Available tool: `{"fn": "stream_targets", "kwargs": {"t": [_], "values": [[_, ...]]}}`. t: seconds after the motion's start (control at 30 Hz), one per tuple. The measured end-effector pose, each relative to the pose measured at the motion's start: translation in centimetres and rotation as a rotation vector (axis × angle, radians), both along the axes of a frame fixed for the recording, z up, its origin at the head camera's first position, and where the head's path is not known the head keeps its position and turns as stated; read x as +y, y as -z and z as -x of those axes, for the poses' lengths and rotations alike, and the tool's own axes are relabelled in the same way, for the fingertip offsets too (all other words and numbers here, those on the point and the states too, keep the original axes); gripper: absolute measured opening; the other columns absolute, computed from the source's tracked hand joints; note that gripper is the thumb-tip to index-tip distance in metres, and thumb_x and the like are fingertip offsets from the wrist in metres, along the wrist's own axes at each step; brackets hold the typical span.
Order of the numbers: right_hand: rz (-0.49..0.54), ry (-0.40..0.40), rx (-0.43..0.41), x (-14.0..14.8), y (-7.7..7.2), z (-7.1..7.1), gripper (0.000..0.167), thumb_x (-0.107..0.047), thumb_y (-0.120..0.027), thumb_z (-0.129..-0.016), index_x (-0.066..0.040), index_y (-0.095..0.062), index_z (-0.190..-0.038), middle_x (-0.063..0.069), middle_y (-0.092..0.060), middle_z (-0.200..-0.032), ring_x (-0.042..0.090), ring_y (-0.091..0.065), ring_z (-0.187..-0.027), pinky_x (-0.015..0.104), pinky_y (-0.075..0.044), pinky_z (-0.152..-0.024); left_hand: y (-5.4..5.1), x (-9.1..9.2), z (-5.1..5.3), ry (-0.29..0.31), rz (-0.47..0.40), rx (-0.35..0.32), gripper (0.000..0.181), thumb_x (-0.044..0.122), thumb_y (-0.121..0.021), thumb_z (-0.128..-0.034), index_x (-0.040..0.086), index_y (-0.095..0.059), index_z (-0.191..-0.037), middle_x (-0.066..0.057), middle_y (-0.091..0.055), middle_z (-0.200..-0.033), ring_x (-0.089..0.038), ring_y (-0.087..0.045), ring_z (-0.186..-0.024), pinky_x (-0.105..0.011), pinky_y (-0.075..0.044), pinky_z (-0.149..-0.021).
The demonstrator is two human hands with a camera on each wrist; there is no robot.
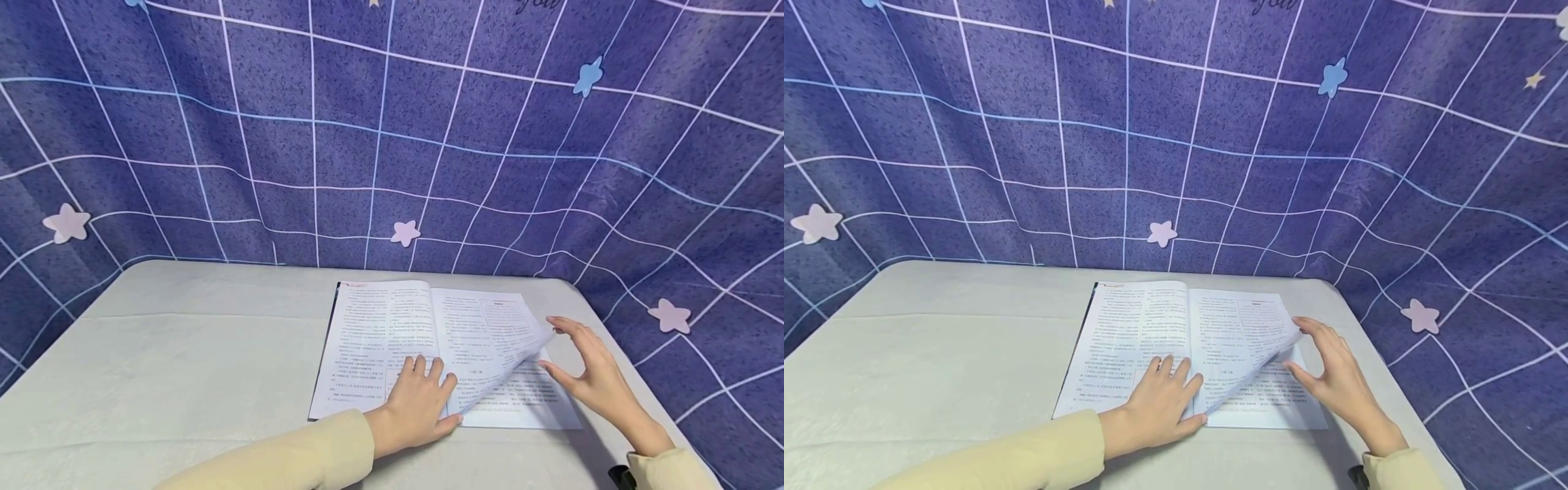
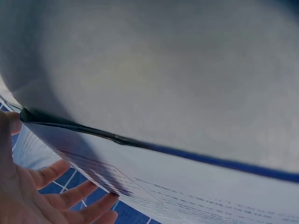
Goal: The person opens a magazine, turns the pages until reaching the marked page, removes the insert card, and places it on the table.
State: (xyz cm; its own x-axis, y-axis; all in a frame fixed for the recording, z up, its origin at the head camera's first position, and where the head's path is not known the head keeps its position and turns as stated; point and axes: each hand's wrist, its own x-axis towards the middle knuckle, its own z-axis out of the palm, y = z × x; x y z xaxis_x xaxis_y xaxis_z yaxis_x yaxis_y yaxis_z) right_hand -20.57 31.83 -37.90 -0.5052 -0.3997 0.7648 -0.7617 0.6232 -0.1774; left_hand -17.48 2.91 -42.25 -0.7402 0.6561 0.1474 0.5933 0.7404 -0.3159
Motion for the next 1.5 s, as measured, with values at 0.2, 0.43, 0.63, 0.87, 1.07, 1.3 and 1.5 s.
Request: {"fn": "stream_targets", "kwargs": {"t": [0.2,0.43,0.63,0.87,1.07,1.3,1.5], "values": [[0.013,0.004,-0.005,0.1,0.1,0.0,0.068,-0.050,-0.058,-0.083,0.005,-0.053,-0.121,0.020,-0.056,-0.116,0.004,-0.047,-0.109,0.011,-0.028,-0.099,0.1,-0.1,0.1,0.005,-0.019,-0.009,0.064,0.066,-0.028,-0.0870,0.019,-0.046,-0.127,-0.011,-0.053,-0.126,-0.032,-0.052,-0.111,-0.046,-0.041,-0.090],[-0.046,0.010,-0.040,0.3,0.3,0.0,0.063,-0.027,-0.074,-0.072,0.005,-0.053,-0.121,0.017,-0.058,-0.113,0.006,-0.047,-0.107,0.010,-0.026,-0.099,0.1,-0.1,0.0,0.011,-0.036,-0.010,0.063,0.064,-0.030,-0.0872,0.020,-0.043,-0.130,-0.009,-0.053,-0.126,-0.032,-0.052,-0.112,-0.047,-0.042,-0.091],[-0.152,0.047,-0.142,0.3,1.0,-0.3,0.068,-0.008,-0.078,-0.059,0.003,-0.053,-0.121,0.013,-0.058,-0.112,0.010,-0.047,-0.106,0.008,-0.021,-0.099,0.1,-0.2,0.0,0.013,-0.044,-0.008,0.065,0.064,-0.032,-0.0868,0.020,-0.040,-0.134,-0.009,-0.052,-0.127,-0.030,-0.053,-0.111,-0.045,-0.042,-0.090],[-0.253,-0.017,-0.164,0.1,1.9,-0.5,0.061,-0.013,-0.079,-0.061,-0.001,-0.056,-0.116,0.008,-0.059,-0.114,0.014,-0.049,-0.108,0.008,-0.020,-0.100,0.2,-0.2,-0.2,0.012,-0.114,0.002,0.071,0.062,-0.040,-0.0850,0.017,-0.033,-0.139,-0.010,-0.047,-0.132,-0.029,-0.052,-0.112,-0.042,-0.042,-0.089],[-0.284,-0.049,-0.203,0.0,2.7,-0.8,0.059,-0.016,-0.080,-0.060,-0.003,-0.058,-0.113,0.006,-0.061,-0.111,0.015,-0.053,-0.104,0.006,-0.020,-0.098,0.3,-0.2,-0.3,0.010,-0.176,0.027,0.084,0.062,-0.044,-0.0827,0.014,-0.015,-0.146,-0.013,-0.036,-0.141,-0.029,-0.048,-0.116,-0.042,-0.042,-0.091],[-0.357,-0.014,-0.264,-0.1,3.2,-1.4,0.058,-0.025,-0.080,-0.061,-0.008,-0.059,-0.113,0.002,-0.061,-0.113,0.019,-0.056,-0.101,0.017,-0.034,-0.093,0.3,-0.1,-0.3,0.027,-0.210,0.054,0.096,0.061,-0.047,-0.0814,0.015,0.005,-0.147,-0.016,-0.016,-0.151,-0.035,-0.036,-0.128,-0.044,-0.041,-0.094],[-0.407,0.002,-0.309,-0.1,3.5,-1.8,0.059,-0.028,-0.080,-0.061,-0.009,-0.059,-0.113,0.003,-0.061,-0.114,0.021,-0.057,-0.102,0.031,-0.042,-0.086,0.3,-0.2,-0.3,0.044,-0.200,0.081,0.094,0.061,-0.048,-0.0812,0.021,0.006,-0.147,-0.015,0.004,-0.153,-0.037,-0.020,-0.137,-0.045,-0.035,-0.102]]}}
